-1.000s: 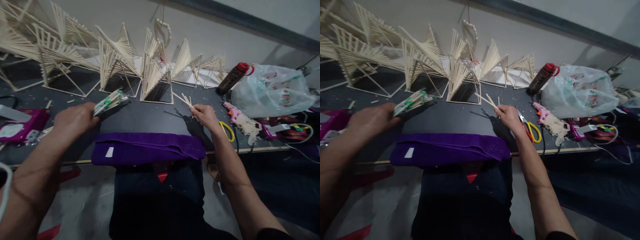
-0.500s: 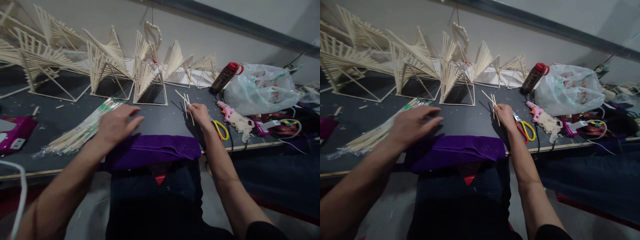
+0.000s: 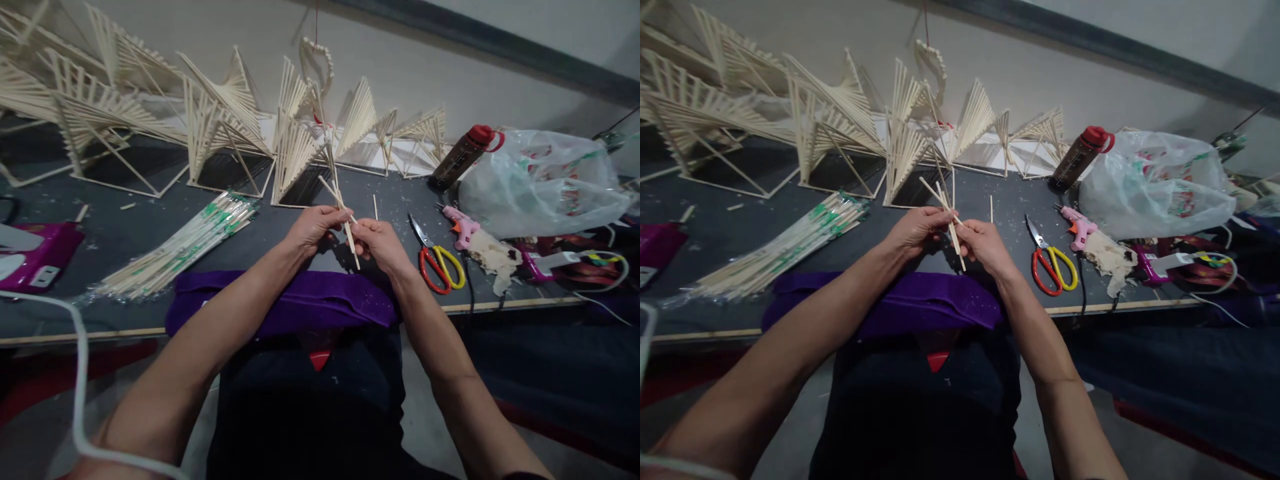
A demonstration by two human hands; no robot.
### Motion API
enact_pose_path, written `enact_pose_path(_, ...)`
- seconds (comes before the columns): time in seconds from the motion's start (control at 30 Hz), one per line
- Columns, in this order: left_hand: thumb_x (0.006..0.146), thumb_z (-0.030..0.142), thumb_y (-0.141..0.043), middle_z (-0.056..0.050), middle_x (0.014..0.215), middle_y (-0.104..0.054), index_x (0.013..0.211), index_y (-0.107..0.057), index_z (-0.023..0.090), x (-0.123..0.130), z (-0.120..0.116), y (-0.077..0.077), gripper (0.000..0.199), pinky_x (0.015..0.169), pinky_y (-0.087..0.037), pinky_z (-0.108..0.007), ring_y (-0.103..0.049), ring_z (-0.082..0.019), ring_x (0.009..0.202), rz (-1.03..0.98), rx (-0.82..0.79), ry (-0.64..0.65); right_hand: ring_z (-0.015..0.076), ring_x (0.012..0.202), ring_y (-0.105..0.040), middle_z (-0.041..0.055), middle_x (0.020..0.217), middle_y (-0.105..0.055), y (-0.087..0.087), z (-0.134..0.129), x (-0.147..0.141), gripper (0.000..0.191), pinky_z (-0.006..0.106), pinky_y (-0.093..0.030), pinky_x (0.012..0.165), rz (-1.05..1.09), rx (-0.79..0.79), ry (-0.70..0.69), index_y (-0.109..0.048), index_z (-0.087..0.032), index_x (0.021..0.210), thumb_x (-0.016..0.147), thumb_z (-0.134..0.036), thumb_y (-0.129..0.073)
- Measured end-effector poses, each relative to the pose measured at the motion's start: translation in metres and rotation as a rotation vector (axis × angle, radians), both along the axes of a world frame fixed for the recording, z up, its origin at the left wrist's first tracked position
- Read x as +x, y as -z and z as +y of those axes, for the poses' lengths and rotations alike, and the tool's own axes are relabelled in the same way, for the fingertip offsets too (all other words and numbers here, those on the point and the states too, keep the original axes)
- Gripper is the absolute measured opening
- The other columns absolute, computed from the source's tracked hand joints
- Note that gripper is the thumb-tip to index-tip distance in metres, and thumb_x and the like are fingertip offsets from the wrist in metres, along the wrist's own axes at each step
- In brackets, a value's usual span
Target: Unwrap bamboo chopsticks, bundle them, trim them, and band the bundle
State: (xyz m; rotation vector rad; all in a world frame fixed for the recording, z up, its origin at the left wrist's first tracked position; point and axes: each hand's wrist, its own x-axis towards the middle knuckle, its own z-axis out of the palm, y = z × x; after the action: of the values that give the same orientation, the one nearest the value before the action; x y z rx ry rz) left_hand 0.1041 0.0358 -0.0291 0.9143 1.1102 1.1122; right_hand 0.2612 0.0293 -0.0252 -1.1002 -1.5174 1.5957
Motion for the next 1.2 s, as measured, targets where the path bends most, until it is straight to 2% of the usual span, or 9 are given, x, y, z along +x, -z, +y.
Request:
enact_pose_path(0.1, 0.060, 0.038, -0.078, -0.001, 0.063, -0.058, 0.072, -0.069, 0.014, -0.006, 0.002, 0.001, 0.028, 0.041, -0.027, -0.017, -0.046, -0.006, 0.052, -0.028, 0.009, -0.034, 0.0076, 0.040, -0.045, -0.0026, 0.051, -0.055, 0.001, -0.001, 0.002, 0.034, 0.020, -0.026, 0.037, -0.135, 0.043, -0.028, -0.060, -0.017, 0.067, 0.079, -0.048, -0.057)
enact_pose_path(0.17, 0.060, 0.037, -0.078, -0.002, 0.066, -0.060, 0.069, -0.067, 0.013, -0.009, 0.003, 0.002, 0.027, 0.041, -0.027, -0.016, -0.047, -0.005, 0.052, -0.064, 0.013, -0.040, 0.0084, 0.042, -0.049, -0.0003, 0.056, -0.060, 0.000, 0.001, 0.009, 0.037, 0.020, -0.030, 0.041, -0.294, 0.162, -0.053, -0.062, -0.016, 0.068, 0.083, -0.049, -0.052)
enact_pose_path(0.3, 0.061, 0.034, -0.077, -0.001, 0.059, -0.058, 0.063, -0.063, 0.013, -0.016, 0.005, 0.003, 0.025, 0.039, -0.028, -0.017, -0.045, -0.004, 0.047, -0.046, 0.021, -0.057, 0.0159, 0.066, -0.063, 0.0069, 0.075, -0.070, -0.001, 0.024, 0.028, 0.030, 0.024, -0.041, 0.061, -0.842, 0.523, 0.205, -0.070, -0.016, 0.083, 0.086, -0.040, -0.051)
enact_pose_path(0.43, 0.063, 0.031, -0.076, 0.001, 0.053, -0.055, 0.060, -0.062, 0.015, -0.019, 0.004, 0.003, 0.022, 0.040, -0.029, -0.018, -0.046, -0.005, 0.045, 0.053, 0.027, -0.083, 0.0253, 0.086, -0.066, 0.0172, 0.092, -0.072, 0.007, 0.046, 0.033, 0.029, 0.030, -0.044, 0.070, -1.310, 0.532, 0.236, -0.070, -0.013, 0.096, 0.084, -0.031, -0.051)
enact_pose_path(0.77, 0.065, 0.028, -0.074, 0.000, 0.054, -0.055, 0.059, -0.062, 0.014, -0.023, 0.001, 0.003, 0.019, 0.040, -0.030, -0.019, -0.044, -0.004, 0.042, 0.108, 0.018, -0.036, 0.0267, 0.085, -0.069, 0.0190, 0.088, -0.073, 0.001, 0.017, 0.050, 0.028, 0.030, -0.045, 0.068, -1.470, 0.516, 0.132, -0.074, -0.014, 0.087, 0.081, -0.023, -0.048)
enact_pose_path(0.87, 0.064, 0.029, -0.075, 0.000, 0.054, -0.055, 0.059, -0.062, 0.014, -0.016, 0.001, 0.000, 0.020, 0.040, -0.031, -0.018, -0.045, -0.005, 0.043, 0.112, 0.023, -0.024, 0.0266, 0.083, -0.068, 0.0166, 0.085, -0.072, -0.008, 0.015, 0.045, 0.024, 0.031, -0.045, 0.068, -1.341, 0.539, 0.180, -0.073, -0.015, 0.085, 0.079, -0.025, -0.053)
enact_pose_path(0.97, 0.065, 0.028, -0.074, 0.001, 0.051, -0.054, 0.059, -0.063, 0.014, -0.005, 0.001, -0.007, 0.019, 0.041, -0.031, -0.018, -0.045, -0.006, 0.043, 0.130, 0.045, 0.021, 0.0171, 0.070, -0.064, 0.0076, 0.080, -0.071, -0.019, 0.023, 0.026, 0.025, 0.026, -0.044, 0.063, -0.798, 0.530, 0.225, -0.071, -0.016, 0.090, 0.081, -0.034, -0.055)
enact_pose_path(1.07, 0.066, 0.027, -0.071, 0.001, 0.048, -0.052, 0.060, -0.064, 0.013, 0.004, 0.003, -0.014, 0.017, 0.041, -0.032, -0.019, -0.044, -0.006, 0.042, 0.177, 0.106, 0.079, 0.0092, 0.053, -0.053, 0.0002, 0.067, -0.064, -0.026, 0.035, 0.005, 0.026, 0.021, -0.039, 0.051, -0.255, 0.361, 0.194, -0.067, -0.015, 0.085, 0.078, -0.039, -0.060)
enact_pose_path(1.2, 0.066, 0.028, -0.073, -0.001, 0.056, -0.059, 0.067, -0.069, 0.012, 0.008, 0.009, -0.019, 0.016, 0.042, -0.036, -0.020, -0.047, -0.007, 0.045, 0.234, 0.135, 0.068, 0.0064, 0.045, -0.044, -0.0040, 0.053, -0.053, -0.025, 0.045, -0.006, 0.020, 0.019, -0.030, 0.042, -0.019, 0.267, 0.225, -0.059, -0.016, 0.070, 0.072, -0.035, -0.067)
